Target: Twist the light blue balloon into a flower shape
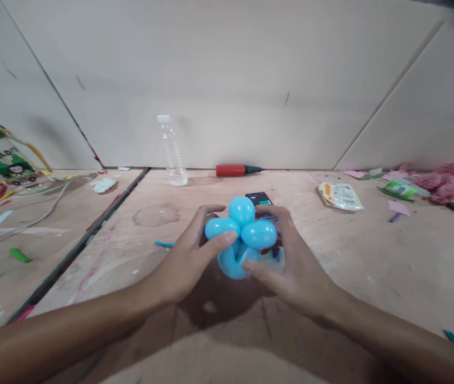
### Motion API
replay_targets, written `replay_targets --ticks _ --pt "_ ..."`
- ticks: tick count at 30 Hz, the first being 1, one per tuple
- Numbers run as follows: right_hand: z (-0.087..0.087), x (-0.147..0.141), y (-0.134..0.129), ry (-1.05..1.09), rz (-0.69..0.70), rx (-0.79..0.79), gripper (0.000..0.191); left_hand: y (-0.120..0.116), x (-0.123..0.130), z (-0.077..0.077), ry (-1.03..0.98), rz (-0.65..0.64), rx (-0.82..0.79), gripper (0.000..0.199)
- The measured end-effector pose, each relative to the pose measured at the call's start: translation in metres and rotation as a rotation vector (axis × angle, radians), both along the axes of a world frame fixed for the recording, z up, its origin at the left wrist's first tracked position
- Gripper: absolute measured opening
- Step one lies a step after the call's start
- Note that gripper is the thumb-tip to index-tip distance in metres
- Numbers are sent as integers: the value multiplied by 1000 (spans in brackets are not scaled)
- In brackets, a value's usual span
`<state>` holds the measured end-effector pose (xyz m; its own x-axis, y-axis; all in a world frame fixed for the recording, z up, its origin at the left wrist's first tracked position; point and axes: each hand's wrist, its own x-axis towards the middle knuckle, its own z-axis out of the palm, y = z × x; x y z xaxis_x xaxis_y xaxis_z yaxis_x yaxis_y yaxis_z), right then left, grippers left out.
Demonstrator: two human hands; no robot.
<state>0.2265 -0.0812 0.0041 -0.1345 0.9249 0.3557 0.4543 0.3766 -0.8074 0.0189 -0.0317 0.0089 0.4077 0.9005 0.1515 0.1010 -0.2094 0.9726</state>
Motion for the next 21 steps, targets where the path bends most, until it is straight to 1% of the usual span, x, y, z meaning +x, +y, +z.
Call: replay_targets --ticks 1,2,3,5,7,9,12,15,16,18,21 --pt "-1 -1 0 36 -12 -19 76 -1 1 2 -30 12 -23 47" --pt "-1 -2 -1 82 -18 -52 76 -2 2 4 -60 14 -49 50" --pt "-2 -3 -1 134 -15 -90 72 -4 2 5 -87 8 -72 52" --pt "-2 -5 -2 225 13 -151 52 -7 4 8 -106 -21 -97 57" --pt "-2 -6 -1 280 38 -181 34 -9 4 10 -75 -31 -81 61" --pt "-1 -6 0 322 44 -215 27 -7 4 11 -34 -3 -39 60" --pt "2 -5 5 407 82 -329 31 0 2 10 -23 14 26 51" --pt "2 -4 9 478 163 -455 38 3 1 4 -54 -23 44 47" --pt "2 -3 10 471 166 -464 39 3 1 2 -61 -24 36 49" --pt "0 0 11 374 106 -390 40 0 1 -3 -62 -11 11 56" --pt "-2 5 9 58 -23 -190 43 -3 1 -9 -23 25 42 63"
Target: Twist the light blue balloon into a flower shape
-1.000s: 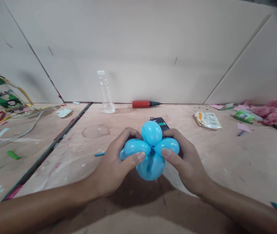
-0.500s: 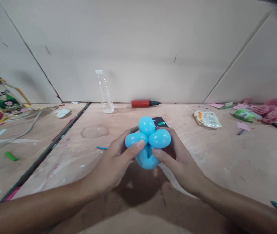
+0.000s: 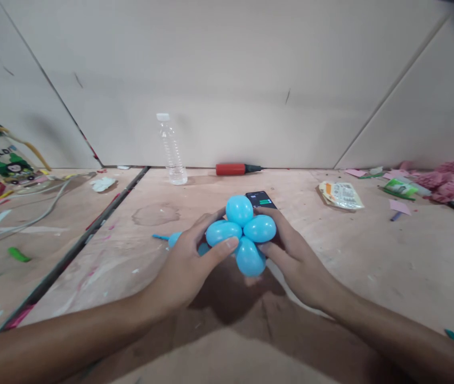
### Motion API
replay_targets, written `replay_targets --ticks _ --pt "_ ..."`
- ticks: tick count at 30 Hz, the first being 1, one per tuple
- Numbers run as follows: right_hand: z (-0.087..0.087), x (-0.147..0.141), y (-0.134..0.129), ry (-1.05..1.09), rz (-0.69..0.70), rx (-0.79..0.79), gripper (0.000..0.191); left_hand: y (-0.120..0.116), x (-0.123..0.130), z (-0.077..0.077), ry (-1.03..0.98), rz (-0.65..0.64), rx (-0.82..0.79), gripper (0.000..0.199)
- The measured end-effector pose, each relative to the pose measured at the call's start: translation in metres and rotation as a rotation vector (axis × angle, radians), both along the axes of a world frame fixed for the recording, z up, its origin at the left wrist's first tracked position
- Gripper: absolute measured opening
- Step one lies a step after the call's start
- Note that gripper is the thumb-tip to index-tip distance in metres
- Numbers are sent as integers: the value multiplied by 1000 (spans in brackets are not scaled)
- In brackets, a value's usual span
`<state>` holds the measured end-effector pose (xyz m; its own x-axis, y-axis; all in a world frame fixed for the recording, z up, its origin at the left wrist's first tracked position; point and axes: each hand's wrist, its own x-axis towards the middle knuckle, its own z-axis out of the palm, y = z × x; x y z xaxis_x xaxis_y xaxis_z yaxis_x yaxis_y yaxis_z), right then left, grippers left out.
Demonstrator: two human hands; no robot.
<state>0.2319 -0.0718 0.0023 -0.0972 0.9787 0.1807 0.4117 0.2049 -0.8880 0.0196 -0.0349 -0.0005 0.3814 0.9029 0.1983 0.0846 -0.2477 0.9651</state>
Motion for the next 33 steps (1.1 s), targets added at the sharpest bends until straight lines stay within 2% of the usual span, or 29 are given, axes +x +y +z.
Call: replay_targets --ticks 3,6,8,10,12,16,18,20,23,26,30,33 --pt "3 5 -2 -167 -10 129 58 0 -1 -3 68 41 122 64" --pt "8 5 -6 -142 40 231 68 1 -1 -2 128 82 194 65" --pt "9 1 -9 -143 46 246 74 0 -1 0 145 97 218 65" --pt "7 -4 -11 -105 12 198 79 -3 -1 1 131 91 229 64" --pt "2 -7 -12 13 2 114 77 -6 -1 0 96 72 232 63" --pt "-6 -8 -14 272 95 -22 67 -9 -2 -7 34 37 243 65" --pt "-5 -7 -16 291 134 -39 70 -10 -3 -10 25 16 232 66" --pt "-2 -6 -18 192 116 42 73 -12 -4 -11 -1 1 207 68" --pt "5 -3 -18 -105 44 307 81 -14 -4 -7 -85 -49 183 72" --pt "11 -1 -17 -357 76 518 90 -15 -4 1 -129 -110 169 72" --pt "14 -2 -18 -467 192 603 90 -13 -3 5 -119 -30 175 58" --pt "11 -1 -17 -452 204 605 86 -7 -3 0 -139 4 196 51"
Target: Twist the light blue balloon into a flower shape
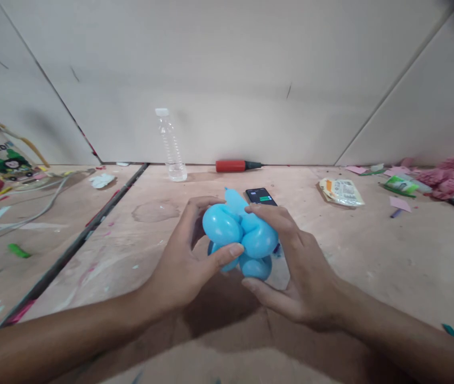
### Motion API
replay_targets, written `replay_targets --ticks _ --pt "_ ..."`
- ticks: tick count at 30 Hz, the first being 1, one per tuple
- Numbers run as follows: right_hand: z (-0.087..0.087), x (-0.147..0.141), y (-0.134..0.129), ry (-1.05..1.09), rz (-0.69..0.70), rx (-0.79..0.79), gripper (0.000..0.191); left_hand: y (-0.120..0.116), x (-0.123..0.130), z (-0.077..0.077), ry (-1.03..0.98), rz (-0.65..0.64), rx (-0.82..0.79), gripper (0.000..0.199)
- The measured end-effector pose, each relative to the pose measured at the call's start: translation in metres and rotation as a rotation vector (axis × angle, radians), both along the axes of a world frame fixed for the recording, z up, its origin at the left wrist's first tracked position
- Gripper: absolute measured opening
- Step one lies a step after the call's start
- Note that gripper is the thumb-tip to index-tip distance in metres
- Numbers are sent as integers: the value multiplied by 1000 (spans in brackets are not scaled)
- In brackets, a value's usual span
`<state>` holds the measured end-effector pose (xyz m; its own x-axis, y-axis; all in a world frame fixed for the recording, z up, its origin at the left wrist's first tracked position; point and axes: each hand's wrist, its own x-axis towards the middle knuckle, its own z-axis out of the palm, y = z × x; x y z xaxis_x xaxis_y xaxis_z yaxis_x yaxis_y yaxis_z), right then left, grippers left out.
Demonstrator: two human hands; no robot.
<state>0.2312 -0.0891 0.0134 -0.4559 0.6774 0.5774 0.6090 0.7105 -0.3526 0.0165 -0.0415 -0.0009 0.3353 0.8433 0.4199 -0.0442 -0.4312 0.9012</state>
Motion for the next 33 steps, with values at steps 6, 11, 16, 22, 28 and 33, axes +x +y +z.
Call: replay_targets --ticks 6,11,16,22,28,33 --pt "-6 25 26 382 -98 -81 54 21 -7 -6 -50 32 65 53" --pt "-1 38 38 213 38 -163 56 23 -11 -5 -8 -71 56 48" --pt "-4 19 19 208 142 -257 85 11 -9 -8 79 -164 83 43" --pt "-10 1 10 228 52 -85 41 0 -2 -12 129 -115 205 40" --pt "-9 1 8 233 -10 -153 45 0 -4 -14 251 -40 297 43" --pt "-18 40 39 353 -134 -53 28 23 -8 -16 285 136 324 45"
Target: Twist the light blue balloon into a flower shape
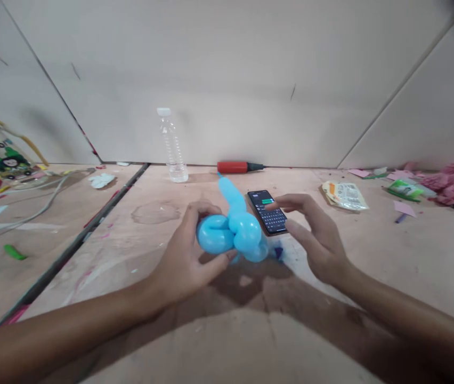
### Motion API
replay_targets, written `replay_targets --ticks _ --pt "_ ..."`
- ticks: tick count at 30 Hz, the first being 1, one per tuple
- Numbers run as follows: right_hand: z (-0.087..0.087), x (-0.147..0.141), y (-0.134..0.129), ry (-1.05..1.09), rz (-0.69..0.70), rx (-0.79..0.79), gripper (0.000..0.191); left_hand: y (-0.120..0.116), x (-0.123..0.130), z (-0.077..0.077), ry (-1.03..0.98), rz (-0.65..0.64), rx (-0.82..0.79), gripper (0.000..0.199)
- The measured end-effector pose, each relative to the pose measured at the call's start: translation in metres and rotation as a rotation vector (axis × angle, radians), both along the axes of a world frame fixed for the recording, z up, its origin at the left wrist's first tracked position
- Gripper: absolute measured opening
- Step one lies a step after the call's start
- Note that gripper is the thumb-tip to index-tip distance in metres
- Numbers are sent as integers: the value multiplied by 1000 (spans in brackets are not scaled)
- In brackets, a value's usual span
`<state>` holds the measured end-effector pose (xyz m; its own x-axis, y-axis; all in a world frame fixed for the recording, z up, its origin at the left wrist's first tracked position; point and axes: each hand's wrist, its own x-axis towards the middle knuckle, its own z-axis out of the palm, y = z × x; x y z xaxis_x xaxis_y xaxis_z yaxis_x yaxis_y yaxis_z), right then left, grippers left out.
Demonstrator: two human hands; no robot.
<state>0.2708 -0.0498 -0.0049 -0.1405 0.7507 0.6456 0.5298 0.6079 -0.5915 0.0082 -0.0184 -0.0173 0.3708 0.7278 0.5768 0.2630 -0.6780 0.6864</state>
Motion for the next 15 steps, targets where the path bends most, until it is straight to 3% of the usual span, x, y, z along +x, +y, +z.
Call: replay_targets --ticks 3,7,15 --pt "-19 30 22 -199 -181 99 17 22 -6 -5 172 95 83 54" --pt "-38 52 33 -355 -178 109 22 43 -12 -11 352 143 77 49" --pt "-36 51 32 -427 -148 16 22 47 -12 -9 308 228 62 45"
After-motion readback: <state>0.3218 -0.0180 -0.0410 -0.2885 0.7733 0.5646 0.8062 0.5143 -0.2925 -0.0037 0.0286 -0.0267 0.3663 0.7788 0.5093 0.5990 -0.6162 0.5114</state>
